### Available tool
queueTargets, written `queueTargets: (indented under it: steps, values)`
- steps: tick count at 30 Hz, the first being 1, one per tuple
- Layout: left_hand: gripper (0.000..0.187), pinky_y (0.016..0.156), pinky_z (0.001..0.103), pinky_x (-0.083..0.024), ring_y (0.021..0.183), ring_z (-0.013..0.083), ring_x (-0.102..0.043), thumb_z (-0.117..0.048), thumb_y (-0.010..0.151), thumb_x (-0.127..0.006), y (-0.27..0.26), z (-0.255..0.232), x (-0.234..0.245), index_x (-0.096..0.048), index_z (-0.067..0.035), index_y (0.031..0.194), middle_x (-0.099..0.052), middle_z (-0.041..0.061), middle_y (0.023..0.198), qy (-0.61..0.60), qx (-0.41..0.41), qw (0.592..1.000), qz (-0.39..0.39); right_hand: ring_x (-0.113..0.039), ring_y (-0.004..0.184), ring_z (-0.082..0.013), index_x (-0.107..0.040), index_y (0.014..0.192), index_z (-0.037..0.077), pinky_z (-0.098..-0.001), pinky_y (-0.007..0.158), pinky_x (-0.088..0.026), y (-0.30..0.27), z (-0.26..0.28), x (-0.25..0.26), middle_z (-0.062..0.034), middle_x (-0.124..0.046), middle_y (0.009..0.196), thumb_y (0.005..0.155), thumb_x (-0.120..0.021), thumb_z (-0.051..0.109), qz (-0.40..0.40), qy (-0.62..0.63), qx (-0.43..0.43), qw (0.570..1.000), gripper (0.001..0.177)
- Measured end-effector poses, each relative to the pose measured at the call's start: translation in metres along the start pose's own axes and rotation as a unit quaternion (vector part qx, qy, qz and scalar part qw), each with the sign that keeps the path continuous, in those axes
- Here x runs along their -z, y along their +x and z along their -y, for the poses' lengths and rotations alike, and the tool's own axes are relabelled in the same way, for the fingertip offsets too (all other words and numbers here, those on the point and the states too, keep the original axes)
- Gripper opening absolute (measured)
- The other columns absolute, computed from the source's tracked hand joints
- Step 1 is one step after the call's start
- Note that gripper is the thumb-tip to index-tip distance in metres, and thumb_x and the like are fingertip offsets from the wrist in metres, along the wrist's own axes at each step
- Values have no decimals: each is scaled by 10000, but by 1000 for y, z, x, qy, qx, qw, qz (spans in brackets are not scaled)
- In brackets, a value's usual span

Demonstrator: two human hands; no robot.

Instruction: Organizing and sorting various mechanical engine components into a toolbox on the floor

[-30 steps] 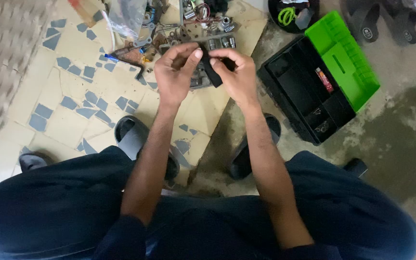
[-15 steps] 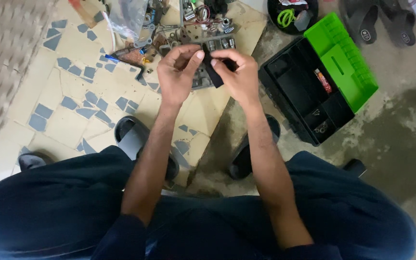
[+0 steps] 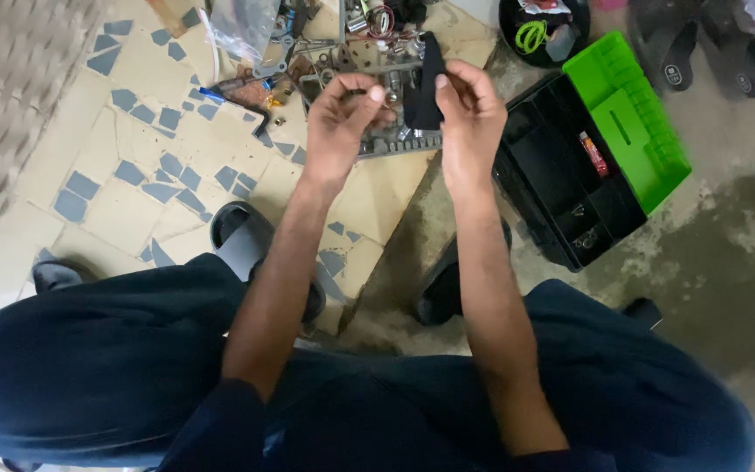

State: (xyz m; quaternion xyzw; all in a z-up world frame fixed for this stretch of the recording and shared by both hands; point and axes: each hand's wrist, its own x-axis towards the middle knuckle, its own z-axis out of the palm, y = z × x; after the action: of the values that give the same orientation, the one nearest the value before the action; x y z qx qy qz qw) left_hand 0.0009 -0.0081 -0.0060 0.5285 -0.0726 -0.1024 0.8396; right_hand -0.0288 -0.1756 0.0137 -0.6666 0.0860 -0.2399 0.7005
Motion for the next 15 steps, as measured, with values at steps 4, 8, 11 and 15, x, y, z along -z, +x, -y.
queueTargets:
  steps: [4, 8, 11, 15]
  values:
    - [198, 631, 269, -579, 677, 129, -676, -209, 947, -783, 5, 25, 1, -634, -90, 997, -702, 45, 755, -78, 32, 996, -9, -744, 1044, -195, -689, 1206, 110, -337, 911, -639, -15, 23, -15, -82, -761, 1139, 1013, -661, 424, 128, -67, -25, 989, 370]
    - [236, 569, 223, -345, 607, 50, -412, -115, 987, -743, 5, 35, 12, -517, -160, 939, -471, -41, 688, -98, 8, 995, -26, -584, 776, -45, -711, 1258, 40, -200, 638, -472, -13, 17, -11, 4, -711, 942, 1058, -593, 383, 227, -132, -58, 963, 414]
    - [254, 548, 268, -437, 569, 91, -480, -118, 979, -748, 4, 38, 10, -500, -161, 945, -514, 2, 666, -116, 32, 992, -24, -556, 753, -56, -700, 1235, 52, -223, 623, -447, -10, 20, -7, 0, -684, 913, 1062, -576, 358, 247, -190, -44, 949, 373]
    - [226, 630, 316, -592, 650, 127, -632, -146, 951, -766, 3, 40, 6, -541, -156, 931, -629, 27, 722, -134, 67, 988, -26, -619, 779, -236, -629, 1122, 45, -366, 678, -452, -10, 4, -6, -116, -680, 913, 1122, -472, 335, 219, -300, 105, 923, 330]
